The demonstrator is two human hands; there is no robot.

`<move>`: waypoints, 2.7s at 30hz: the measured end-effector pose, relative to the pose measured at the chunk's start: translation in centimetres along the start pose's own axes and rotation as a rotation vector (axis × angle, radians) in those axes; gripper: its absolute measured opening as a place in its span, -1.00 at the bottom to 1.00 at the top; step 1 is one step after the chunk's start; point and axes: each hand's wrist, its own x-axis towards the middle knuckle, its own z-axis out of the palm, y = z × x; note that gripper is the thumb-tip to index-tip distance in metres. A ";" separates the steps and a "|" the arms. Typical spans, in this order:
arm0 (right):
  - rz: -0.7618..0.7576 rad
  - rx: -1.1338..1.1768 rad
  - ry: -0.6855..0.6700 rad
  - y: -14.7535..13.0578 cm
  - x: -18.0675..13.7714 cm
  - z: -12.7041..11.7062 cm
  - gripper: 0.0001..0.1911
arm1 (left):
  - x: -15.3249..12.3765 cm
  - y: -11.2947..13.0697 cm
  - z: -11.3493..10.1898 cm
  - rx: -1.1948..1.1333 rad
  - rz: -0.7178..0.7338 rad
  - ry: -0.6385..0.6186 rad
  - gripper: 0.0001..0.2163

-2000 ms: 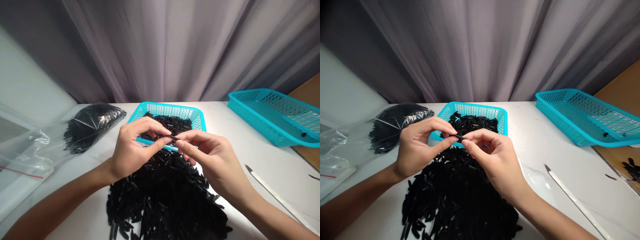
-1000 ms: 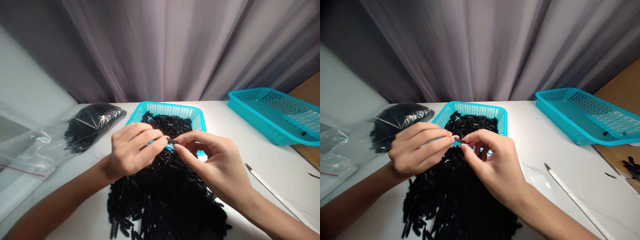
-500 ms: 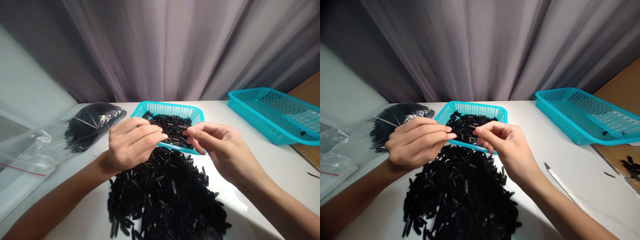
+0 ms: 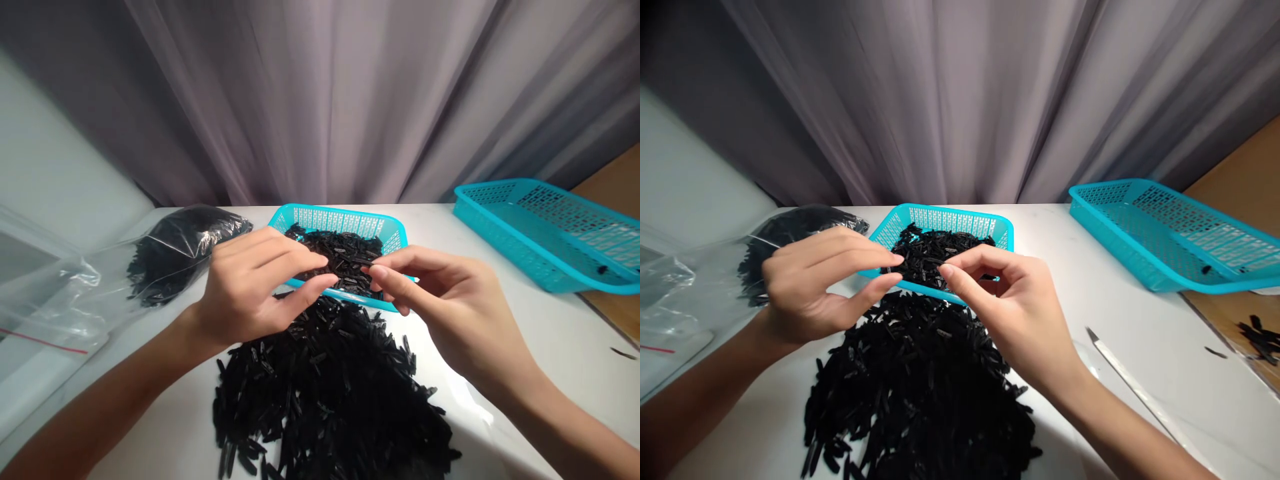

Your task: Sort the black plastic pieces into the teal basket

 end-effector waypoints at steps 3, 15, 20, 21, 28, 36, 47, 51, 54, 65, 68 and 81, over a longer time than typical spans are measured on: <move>-0.016 -0.029 -0.015 -0.4 -0.2 0.3 -0.85 | -0.1 0.5 0.3 -0.032 -0.003 0.013 -0.82; -0.016 -0.048 -0.089 -0.6 -0.7 0.6 -0.89 | 0.1 1.5 0.5 -0.257 -0.178 0.047 -0.90; -0.017 -0.024 -0.097 -0.7 -0.8 0.6 -0.92 | 0.1 1.7 0.4 -0.295 -0.213 0.049 -0.87; -0.016 -0.017 -0.100 -0.7 -0.8 0.6 -0.92 | 0.1 1.7 0.4 -0.297 -0.220 0.047 -0.87; 0.010 0.026 -0.121 -0.7 -0.7 0.6 -0.88 | 0.2 1.8 0.5 -0.319 -0.236 0.054 -0.91; -0.015 -0.191 -0.083 -0.7 -0.3 0.5 -0.79 | -1.1 -0.8 2.3 -0.129 -0.273 0.086 -0.96; -0.273 -0.847 -0.735 4.7 -3.4 4.5 -0.15 | -2.5 -3.4 3.8 -0.252 -0.411 -0.303 -0.88; -0.177 -0.650 -0.689 5.1 -2.3 4.5 -0.83 | -0.9 -2.0 1.9 -0.392 -0.511 -0.496 -0.89; -0.124 -0.456 -0.571 4.5 -1.5 3.9 -0.94 | -0.1 -1.5 0.4 -0.518 -0.515 -0.644 -0.90; -0.011 -0.116 -0.440 2.0 -1.6 3.7 -0.86 | 0.7 1.4 -0.8 -0.658 -0.499 -0.621 -0.93; -0.007 -0.129 -0.436 1.8 -1.8 3.6 -0.86 | 0.7 1.6 -1.0 -0.617 -0.501 -0.589 -0.95; 0.178 0.064 -0.297 0.2 -0.7 1.2 -0.76 | 0.9 0.3 -2.1 -0.668 -0.708 -0.486 -0.92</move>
